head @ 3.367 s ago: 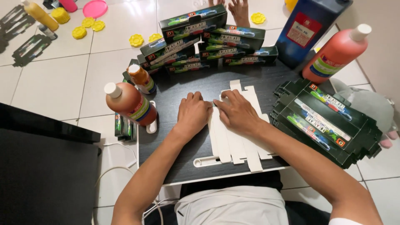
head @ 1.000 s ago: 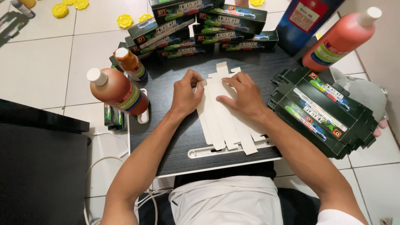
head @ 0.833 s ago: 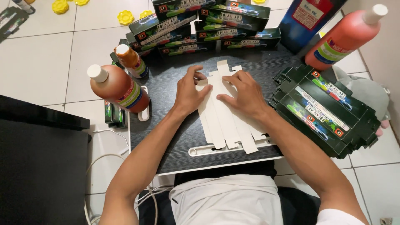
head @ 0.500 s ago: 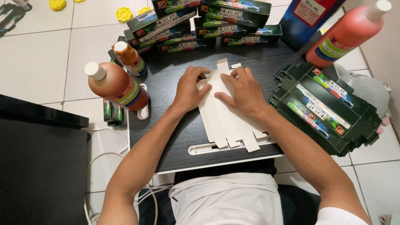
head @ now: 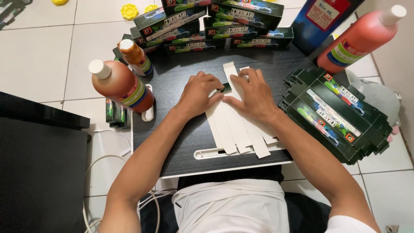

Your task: The person is folding flat cardboard templates into small rectangular boxes.

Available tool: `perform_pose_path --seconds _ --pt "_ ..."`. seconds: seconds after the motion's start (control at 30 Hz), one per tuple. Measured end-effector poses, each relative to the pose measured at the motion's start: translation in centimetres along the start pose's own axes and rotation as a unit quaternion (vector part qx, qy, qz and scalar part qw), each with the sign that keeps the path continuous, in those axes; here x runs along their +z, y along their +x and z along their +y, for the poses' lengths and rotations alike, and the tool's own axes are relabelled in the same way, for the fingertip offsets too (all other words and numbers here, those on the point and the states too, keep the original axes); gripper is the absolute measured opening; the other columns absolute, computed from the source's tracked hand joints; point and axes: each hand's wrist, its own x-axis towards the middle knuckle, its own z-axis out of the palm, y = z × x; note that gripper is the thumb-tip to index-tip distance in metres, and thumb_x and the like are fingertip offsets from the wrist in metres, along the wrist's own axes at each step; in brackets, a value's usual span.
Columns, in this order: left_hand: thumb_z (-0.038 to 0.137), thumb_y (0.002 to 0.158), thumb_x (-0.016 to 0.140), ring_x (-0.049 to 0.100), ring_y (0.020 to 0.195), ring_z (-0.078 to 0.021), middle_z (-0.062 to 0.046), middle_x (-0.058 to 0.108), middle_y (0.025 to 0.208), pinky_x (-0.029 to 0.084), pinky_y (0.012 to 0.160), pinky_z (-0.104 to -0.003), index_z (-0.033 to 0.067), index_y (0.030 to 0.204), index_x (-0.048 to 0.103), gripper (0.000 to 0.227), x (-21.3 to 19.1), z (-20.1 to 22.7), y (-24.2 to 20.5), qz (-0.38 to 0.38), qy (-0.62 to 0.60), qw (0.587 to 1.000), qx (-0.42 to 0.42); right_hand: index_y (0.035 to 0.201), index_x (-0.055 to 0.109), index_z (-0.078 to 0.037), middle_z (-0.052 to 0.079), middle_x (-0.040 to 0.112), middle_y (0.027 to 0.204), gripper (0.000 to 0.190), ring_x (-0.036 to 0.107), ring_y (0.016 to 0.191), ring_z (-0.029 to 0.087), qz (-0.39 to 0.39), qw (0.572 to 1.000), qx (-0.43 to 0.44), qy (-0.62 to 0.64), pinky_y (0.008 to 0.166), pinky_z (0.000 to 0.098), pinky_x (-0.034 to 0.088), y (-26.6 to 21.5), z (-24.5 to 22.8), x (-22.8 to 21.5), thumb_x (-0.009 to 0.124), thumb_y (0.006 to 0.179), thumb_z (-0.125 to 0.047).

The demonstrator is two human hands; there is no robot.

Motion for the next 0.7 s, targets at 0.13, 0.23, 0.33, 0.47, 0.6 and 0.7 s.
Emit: perform_pose_path --seconds 0.13,0.23,0.33,0.47,0.6,0.7 --pt "0.025 0.089 0.076 0.061 0.102 -0.0231 -0.001 0.073 0.109 0.045 0.086 -0.037 0.0196 0.104 0.081 0.016 0.7 0.6 0.0 0.013 0.077 0.997 0.015 0.135 0.067 -0.009 0.017 0.053 0.121 0.053 0.050 0.099 0.027 -0.004 0.999 -0.036 -0.001 0.077 0.0399 0.050 -0.3 -0.5 0.0 0.071 0.096 -0.045" --pt "0.025 0.090 0.075 0.061 0.105 -0.0250 -0.004 0.075 0.107 0.044 0.091 -0.040 0.0176 0.105 0.082 0.018 1.0 0.6 -0.1 0.009 0.112 0.993 0.028 0.133 0.069 -0.014 0.016 0.054 0.120 0.045 0.049 0.101 0.027 -0.006 0.998 -0.061 -0.020 0.082 0.0405 0.048 -0.5 -0.6 0.6 0.065 0.099 -0.043" --pt "0.024 0.090 0.074 0.062 0.107 -0.0268 -0.005 0.077 0.104 0.045 0.093 -0.042 0.0162 0.103 0.082 0.017 0.9 0.8 0.0 0.009 0.124 0.992 0.024 0.131 0.070 -0.015 0.014 0.054 0.121 0.043 0.050 0.102 0.028 0.004 0.997 -0.075 -0.023 0.082 0.0421 0.048 -0.4 -0.3 1.1 0.064 0.099 -0.044" --pt "0.025 0.090 0.072 0.063 0.103 -0.0287 -0.004 0.077 0.102 0.047 0.089 -0.044 0.0185 0.100 0.082 0.016 0.6 1.3 -0.1 0.012 0.138 0.990 0.007 0.127 0.072 -0.013 0.014 0.054 0.119 0.046 0.050 0.102 0.027 0.014 0.997 -0.068 -0.043 0.082 0.0405 0.047 -0.3 -0.1 1.6 0.064 0.098 -0.047" --pt "0.024 0.090 0.072 0.064 0.097 -0.0288 -0.005 0.076 0.099 0.049 0.083 -0.043 0.0179 0.098 0.082 0.014 0.6 1.3 0.1 -0.003 0.138 0.990 0.001 0.125 0.074 -0.010 0.014 0.053 0.119 0.047 0.051 0.102 0.027 0.022 0.998 -0.046 -0.034 0.081 0.0386 0.049 -0.3 -0.4 1.6 0.066 0.096 -0.047" --pt "0.025 0.089 0.072 0.064 0.095 -0.0295 -0.005 0.076 0.098 0.050 0.080 -0.042 0.0192 0.099 0.082 0.015 0.4 1.3 0.2 -0.005 0.125 0.992 -0.006 0.122 0.075 -0.008 0.014 0.053 0.119 0.049 0.052 0.102 0.026 0.037 0.998 -0.032 -0.034 0.080 0.0378 0.050 -0.5 -0.3 2.0 0.067 0.095 -0.049"
